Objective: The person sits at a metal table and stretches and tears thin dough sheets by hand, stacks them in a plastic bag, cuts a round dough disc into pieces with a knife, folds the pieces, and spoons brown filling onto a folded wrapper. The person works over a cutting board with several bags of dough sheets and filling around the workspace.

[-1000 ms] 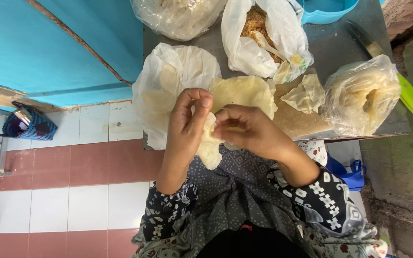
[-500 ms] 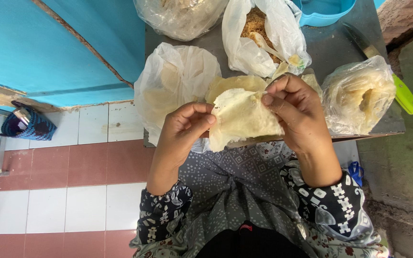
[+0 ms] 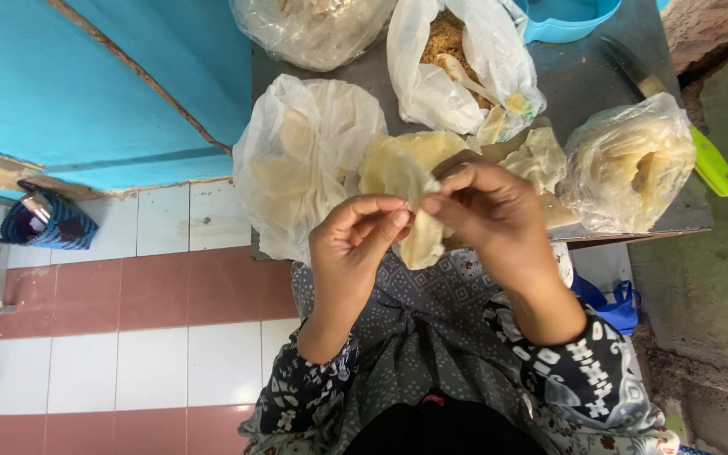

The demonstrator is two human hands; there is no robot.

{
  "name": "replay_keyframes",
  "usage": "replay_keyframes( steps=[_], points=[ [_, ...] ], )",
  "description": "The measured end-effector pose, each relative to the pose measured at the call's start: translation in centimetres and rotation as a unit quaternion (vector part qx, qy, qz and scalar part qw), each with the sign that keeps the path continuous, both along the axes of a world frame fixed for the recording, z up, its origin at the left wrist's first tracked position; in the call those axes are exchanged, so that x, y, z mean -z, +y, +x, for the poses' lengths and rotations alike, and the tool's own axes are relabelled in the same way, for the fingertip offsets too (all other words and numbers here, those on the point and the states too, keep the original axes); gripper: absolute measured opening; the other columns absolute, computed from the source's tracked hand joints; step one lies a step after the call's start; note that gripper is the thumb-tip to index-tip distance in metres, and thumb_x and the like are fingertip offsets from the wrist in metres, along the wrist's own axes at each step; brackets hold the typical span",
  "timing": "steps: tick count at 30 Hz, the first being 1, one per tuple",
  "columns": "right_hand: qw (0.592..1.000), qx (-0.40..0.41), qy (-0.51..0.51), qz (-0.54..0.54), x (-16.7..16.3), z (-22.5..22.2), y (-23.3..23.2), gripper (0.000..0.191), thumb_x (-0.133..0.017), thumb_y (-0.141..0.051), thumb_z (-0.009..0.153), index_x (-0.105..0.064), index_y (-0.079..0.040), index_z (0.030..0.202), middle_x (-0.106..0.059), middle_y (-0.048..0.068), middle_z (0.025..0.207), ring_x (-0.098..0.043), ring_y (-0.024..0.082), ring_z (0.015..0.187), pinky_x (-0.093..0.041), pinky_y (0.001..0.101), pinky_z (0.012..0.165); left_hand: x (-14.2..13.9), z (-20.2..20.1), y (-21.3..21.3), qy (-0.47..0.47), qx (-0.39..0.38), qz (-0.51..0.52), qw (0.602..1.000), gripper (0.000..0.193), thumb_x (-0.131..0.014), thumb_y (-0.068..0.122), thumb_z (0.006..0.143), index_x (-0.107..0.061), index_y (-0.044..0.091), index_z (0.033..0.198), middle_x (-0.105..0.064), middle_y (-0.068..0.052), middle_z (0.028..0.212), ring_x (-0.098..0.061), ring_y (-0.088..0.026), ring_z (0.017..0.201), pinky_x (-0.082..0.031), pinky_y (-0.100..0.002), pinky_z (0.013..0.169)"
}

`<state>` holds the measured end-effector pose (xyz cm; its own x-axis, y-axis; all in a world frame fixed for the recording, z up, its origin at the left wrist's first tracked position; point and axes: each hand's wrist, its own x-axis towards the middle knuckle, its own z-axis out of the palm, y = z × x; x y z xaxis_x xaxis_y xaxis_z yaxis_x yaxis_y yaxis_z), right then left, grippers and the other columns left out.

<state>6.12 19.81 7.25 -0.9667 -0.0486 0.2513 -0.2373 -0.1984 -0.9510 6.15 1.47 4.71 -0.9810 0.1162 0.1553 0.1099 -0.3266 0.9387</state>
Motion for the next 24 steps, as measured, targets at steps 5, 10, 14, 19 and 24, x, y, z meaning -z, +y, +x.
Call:
replay_keyframes(
  steps=[5,10,14,19,24],
  points=[
    [0.971,-0.031,-0.117,-0.208,2.1,-0.2,1.5,0.012,-0.07,0.01,0.095,-0.066,-0.002,0.097,-0.067,0.004,0.104,-0.063,0.011,0.092,-0.049,0.0237,0.078,0.4,-0.5,0.0,-0.044,0.006,0.052,0.998,0.017,-0.068,0.007,0.103,-0.065,-0.003,0.117,-0.075,-0.01,0.101,-0.075,-0.018,0.095,-0.063,-0.032,0.085],
    [0.986,0.001,-0.052,-0.157,3.3,-0.1,1.1,0.018,-0.069,0.013,0.092,-0.062,-0.002,0.099,-0.07,0.006,0.104,-0.068,0.013,0.095,-0.057,0.0264,0.087,0.9,-1.0,0.1,-0.038,0.062,0.048,0.996,0.023,-0.066,0.014,0.104,-0.064,-0.001,0.122,-0.071,-0.005,0.107,-0.073,-0.014,0.1,-0.062,-0.029,0.088],
    [0.996,-0.007,-0.028,-0.087,3.5,0.2,1.1,0.026,-0.069,0.013,0.09,-0.059,-0.004,0.107,-0.07,0.006,0.109,-0.069,0.013,0.101,-0.058,0.0264,0.09,0.9,-1.3,0.6,-0.063,0.064,-0.038,0.995,0.024,-0.071,0.01,0.1,-0.068,-0.002,0.121,-0.074,-0.01,0.101,-0.069,-0.012,0.09,-0.054,-0.025,0.076],
    [0.957,-0.04,-0.174,-0.23,3.7,0.3,1.3,0.02,-0.065,0.004,0.097,-0.065,0.0,0.116,-0.071,0.008,0.105,-0.069,0.014,0.091,-0.058,0.0292,0.077,1.2,0.1,2.0,0.083,-0.028,-0.064,0.994,0.012,-0.072,0.0,0.1,-0.068,-0.003,0.11,-0.073,-0.008,0.11,-0.072,-0.012,0.099,-0.061,-0.025,0.088],
    [0.967,-0.007,-0.157,-0.202,4.0,0.6,1.0,0.008,-0.067,0.004,0.1,-0.068,0.001,0.107,-0.073,0.01,0.101,-0.07,0.016,0.09,-0.059,0.032,0.079,2.5,1.0,3.2,0.158,-0.095,-0.115,0.976,0.01,-0.072,-0.003,0.099,-0.068,-0.002,0.108,-0.072,-0.008,0.113,-0.073,-0.013,0.101,-0.064,-0.025,0.085]
  ],
)
